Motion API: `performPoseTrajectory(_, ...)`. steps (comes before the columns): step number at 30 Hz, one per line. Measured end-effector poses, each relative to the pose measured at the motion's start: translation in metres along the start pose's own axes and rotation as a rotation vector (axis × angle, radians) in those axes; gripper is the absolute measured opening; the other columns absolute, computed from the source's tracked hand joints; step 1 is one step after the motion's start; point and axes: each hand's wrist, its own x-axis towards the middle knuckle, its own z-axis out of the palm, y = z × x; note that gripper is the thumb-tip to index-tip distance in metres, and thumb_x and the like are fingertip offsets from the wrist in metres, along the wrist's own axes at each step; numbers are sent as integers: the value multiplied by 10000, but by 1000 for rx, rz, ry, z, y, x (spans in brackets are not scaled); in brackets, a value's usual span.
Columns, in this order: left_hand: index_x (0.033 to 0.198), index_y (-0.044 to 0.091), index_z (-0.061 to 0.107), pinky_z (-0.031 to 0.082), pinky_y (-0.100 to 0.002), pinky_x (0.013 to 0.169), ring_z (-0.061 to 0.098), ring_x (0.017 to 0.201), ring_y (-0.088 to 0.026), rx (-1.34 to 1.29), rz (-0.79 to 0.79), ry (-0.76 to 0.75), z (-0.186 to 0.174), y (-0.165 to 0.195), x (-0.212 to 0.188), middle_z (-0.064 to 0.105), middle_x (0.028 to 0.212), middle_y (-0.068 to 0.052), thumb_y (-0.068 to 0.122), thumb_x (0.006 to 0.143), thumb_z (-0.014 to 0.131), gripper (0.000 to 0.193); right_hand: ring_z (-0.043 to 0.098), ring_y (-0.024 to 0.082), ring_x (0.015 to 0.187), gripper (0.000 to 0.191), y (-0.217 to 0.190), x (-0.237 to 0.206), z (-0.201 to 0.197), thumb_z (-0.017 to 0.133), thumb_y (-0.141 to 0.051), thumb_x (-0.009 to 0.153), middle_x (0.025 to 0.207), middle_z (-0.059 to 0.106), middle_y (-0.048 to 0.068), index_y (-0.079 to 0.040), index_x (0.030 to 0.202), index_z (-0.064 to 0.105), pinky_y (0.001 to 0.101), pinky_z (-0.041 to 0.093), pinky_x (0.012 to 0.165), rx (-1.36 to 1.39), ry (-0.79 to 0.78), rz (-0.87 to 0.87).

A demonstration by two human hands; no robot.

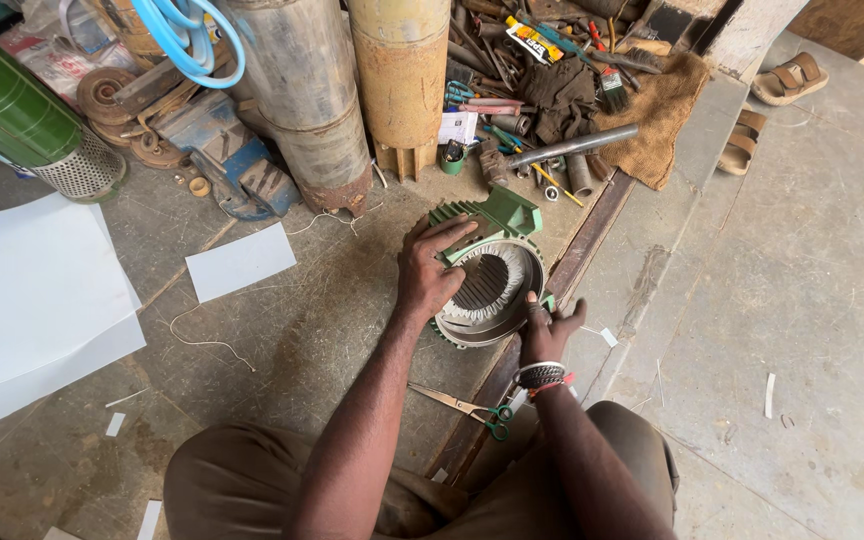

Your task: The person sits on the floor and works on a green motor stator, inserting white paper strips into the winding slots using fingers and a metal tool. The person also cuts additional paper strips with scissors and continues placing them into the stator.

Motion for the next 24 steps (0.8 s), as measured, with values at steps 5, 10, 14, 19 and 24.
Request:
performPoseTrajectory(5,1305,160,711,401,-445,1205,542,1348,-240,-27,-70,87,5,6,0,672,1382,-13,-64,664,657,682,592,278,1234,704,30,-38,17,711,-253,970,1456,548,181,-58,1541,349,409,573,926,-130,-264,-184)
performPoseTrajectory(10,1334,153,682,380,-478,1198,512,1361,-285,26,-180,185,15,13,-7,658,1400,-22,-65,666,620,705,630,220,1040,594,31,-29,18,638,-63,974,1266,612,140,-48,1505,372,343,562,860,-23,-339,-159)
performPoseTrajectory(14,1369,126,655,299,-541,1202,453,1375,-353,116,-146,265,20,10,-18,651,1401,-82,-82,648,639,750,661,222,893,690,25,-22,20,544,83,854,1136,617,119,-90,1490,339,358,588,760,231,-409,54)
performPoseTrajectory(19,1376,157,655,397,-521,1070,488,1241,-344,137,-210,265,18,-12,-32,613,1341,-135,117,677,663,700,645,214,917,783,26,-10,17,493,98,804,1152,614,119,-101,1544,335,344,592,790,236,-501,59)
performPoseTrajectory(24,1460,212,642,500,-526,1134,559,1340,-305,-234,-184,231,-20,-62,-19,673,1410,-130,678,952,563,694,633,199,988,813,15,9,12,507,65,770,1230,597,115,-76,1547,318,335,579,837,147,-634,68)
